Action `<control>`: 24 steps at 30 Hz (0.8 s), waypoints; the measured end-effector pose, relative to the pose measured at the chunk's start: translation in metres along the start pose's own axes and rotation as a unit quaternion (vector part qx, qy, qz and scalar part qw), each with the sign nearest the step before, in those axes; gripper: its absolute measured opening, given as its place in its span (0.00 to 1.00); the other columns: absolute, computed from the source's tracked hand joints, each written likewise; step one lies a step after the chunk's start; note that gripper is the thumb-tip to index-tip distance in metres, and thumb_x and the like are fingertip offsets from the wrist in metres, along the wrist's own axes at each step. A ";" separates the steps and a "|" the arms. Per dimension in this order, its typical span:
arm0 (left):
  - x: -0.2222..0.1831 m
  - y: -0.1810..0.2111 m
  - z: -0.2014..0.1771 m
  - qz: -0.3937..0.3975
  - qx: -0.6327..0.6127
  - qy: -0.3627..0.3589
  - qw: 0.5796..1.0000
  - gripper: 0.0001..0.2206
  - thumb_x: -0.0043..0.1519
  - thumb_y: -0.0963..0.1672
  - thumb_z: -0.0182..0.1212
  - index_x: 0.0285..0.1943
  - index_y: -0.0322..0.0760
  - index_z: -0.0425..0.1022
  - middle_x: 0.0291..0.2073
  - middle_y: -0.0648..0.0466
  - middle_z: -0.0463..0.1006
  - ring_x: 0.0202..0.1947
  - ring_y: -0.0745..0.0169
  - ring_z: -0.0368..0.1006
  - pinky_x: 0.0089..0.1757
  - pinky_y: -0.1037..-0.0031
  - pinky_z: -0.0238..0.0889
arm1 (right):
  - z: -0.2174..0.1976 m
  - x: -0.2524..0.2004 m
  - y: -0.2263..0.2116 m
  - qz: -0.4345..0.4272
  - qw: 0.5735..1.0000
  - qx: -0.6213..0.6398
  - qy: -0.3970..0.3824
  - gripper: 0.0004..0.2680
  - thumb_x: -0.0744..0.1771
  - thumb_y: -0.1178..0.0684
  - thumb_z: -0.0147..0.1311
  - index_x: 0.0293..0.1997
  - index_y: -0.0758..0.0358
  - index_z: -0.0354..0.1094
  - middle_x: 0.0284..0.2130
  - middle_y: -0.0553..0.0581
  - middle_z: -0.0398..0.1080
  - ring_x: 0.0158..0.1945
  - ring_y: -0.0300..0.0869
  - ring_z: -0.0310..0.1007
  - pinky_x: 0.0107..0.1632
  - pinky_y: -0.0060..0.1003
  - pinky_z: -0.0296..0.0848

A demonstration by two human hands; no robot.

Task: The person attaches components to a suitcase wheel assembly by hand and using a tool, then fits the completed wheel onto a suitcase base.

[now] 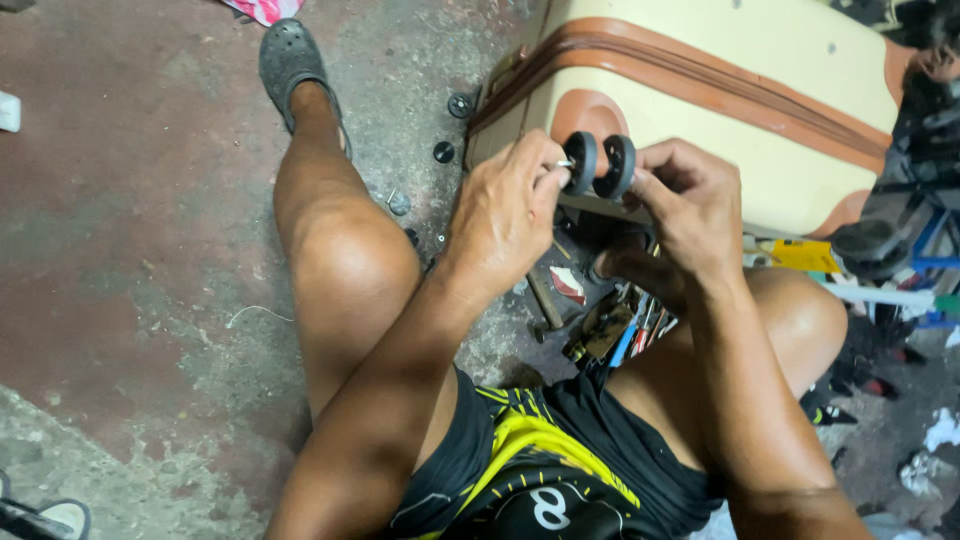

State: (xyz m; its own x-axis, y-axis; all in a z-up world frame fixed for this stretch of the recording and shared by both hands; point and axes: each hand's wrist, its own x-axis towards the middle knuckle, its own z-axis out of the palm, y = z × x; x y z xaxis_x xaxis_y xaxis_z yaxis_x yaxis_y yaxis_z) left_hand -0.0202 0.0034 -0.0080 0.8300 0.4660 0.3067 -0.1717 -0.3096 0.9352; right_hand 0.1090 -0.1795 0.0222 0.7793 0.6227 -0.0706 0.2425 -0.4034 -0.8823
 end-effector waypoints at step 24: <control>0.019 -0.008 0.008 -0.255 -0.131 0.024 0.958 0.07 0.65 0.41 0.65 0.42 0.28 0.81 0.29 0.54 0.81 0.27 0.74 0.75 0.31 0.81 0.72 | 0.009 0.004 -0.004 0.107 0.977 0.180 -0.052 0.05 0.70 0.58 0.56 0.38 0.67 0.73 0.27 0.51 0.75 0.26 0.29 0.69 0.30 0.23 0.70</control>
State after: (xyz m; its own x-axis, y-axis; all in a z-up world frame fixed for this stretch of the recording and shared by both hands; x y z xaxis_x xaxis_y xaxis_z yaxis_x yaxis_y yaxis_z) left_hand 0.0010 0.0084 -0.0107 0.8175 0.5405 -0.1991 0.1158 0.1843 0.9760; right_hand 0.1062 -0.1694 0.0216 0.7228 0.6222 -0.3008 -0.1517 -0.2818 -0.9474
